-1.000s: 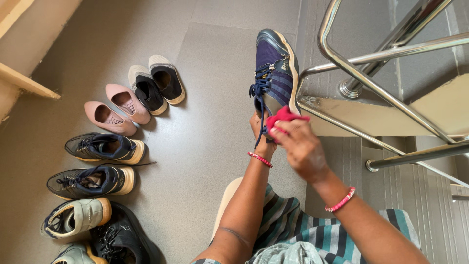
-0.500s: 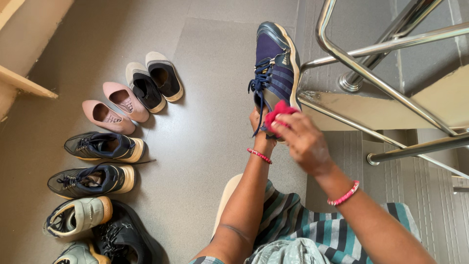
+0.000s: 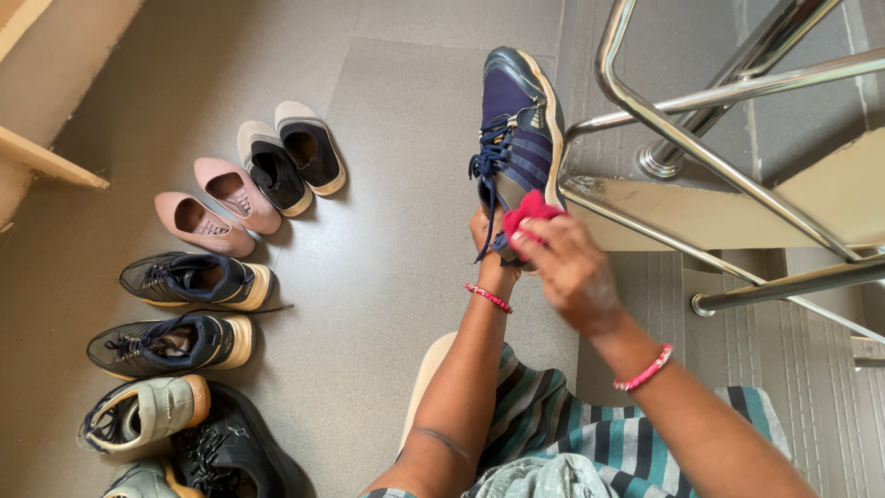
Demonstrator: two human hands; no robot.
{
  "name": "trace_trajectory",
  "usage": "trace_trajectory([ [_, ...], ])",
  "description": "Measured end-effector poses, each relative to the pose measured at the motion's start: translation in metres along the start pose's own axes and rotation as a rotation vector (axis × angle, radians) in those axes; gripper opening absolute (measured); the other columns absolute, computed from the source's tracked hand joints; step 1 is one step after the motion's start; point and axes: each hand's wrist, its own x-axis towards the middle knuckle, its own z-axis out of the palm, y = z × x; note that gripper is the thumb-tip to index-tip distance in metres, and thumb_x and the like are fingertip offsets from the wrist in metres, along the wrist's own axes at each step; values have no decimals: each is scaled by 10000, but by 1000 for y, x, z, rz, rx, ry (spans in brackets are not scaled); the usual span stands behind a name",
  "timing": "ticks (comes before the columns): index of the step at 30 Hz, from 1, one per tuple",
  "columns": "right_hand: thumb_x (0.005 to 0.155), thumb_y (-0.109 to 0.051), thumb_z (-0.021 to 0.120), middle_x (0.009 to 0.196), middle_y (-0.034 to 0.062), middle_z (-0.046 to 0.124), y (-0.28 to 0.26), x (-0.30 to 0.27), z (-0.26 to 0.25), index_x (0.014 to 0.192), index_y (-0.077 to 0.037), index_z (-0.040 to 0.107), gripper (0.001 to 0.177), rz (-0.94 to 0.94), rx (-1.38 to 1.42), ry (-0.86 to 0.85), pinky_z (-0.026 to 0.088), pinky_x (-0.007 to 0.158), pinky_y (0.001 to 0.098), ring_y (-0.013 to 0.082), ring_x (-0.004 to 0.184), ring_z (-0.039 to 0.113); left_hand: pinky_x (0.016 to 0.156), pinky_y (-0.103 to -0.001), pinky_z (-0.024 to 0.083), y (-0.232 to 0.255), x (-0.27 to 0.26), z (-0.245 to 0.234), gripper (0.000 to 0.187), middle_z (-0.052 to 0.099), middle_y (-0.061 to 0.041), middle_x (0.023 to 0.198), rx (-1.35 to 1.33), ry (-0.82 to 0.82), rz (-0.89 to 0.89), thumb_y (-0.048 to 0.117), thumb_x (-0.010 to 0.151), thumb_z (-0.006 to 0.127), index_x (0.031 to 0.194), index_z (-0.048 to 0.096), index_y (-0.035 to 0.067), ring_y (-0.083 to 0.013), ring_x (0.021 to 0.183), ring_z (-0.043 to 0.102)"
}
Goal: The person sits on the floor and wipes several pairs of shoes with a red cloth. They handle each shoe one at a time, rubbing the cloth over the uppers, sides, and soles, then place the cleaned shoes back on the floor.
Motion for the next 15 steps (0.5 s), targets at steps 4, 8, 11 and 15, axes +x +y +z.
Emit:
trace_trajectory([
  [4,798,-7,701,1233,113,675,-18,-7,9,1158,-22,722,360,-129,29,-47,540,982,440,320,1111,636,555,-302,520,-15,16,-20,211,618,-54,834,61,-78,42,226,1102,636,1165,659,26,-152,683,627],
  [8,810,47,684,1224,114,669,-2,-5,8,1155,-35,740,359,-60,-32,-2,544,976,422,313,1100,628,613,-284,581,-9,11,-16,182,702,-20,886,-49,3,-70,180,1014,602,1149,651,69,-135,723,693],
  [11,804,30,691,1215,111,665,-3,-8,13,1149,-22,741,353,-72,-43,27,542,971,430,318,1102,621,614,-284,577,-5,16,-14,218,711,-34,924,21,-26,-3,152,1013,606,1189,655,33,-130,738,681],
  [15,815,28,691,1214,111,666,-10,-15,20,1160,-21,742,352,-136,-63,-12,551,980,440,306,1105,619,572,-294,518,-3,8,-15,276,668,-94,940,0,-112,56,197,1173,616,1201,642,-77,-158,728,633],
])
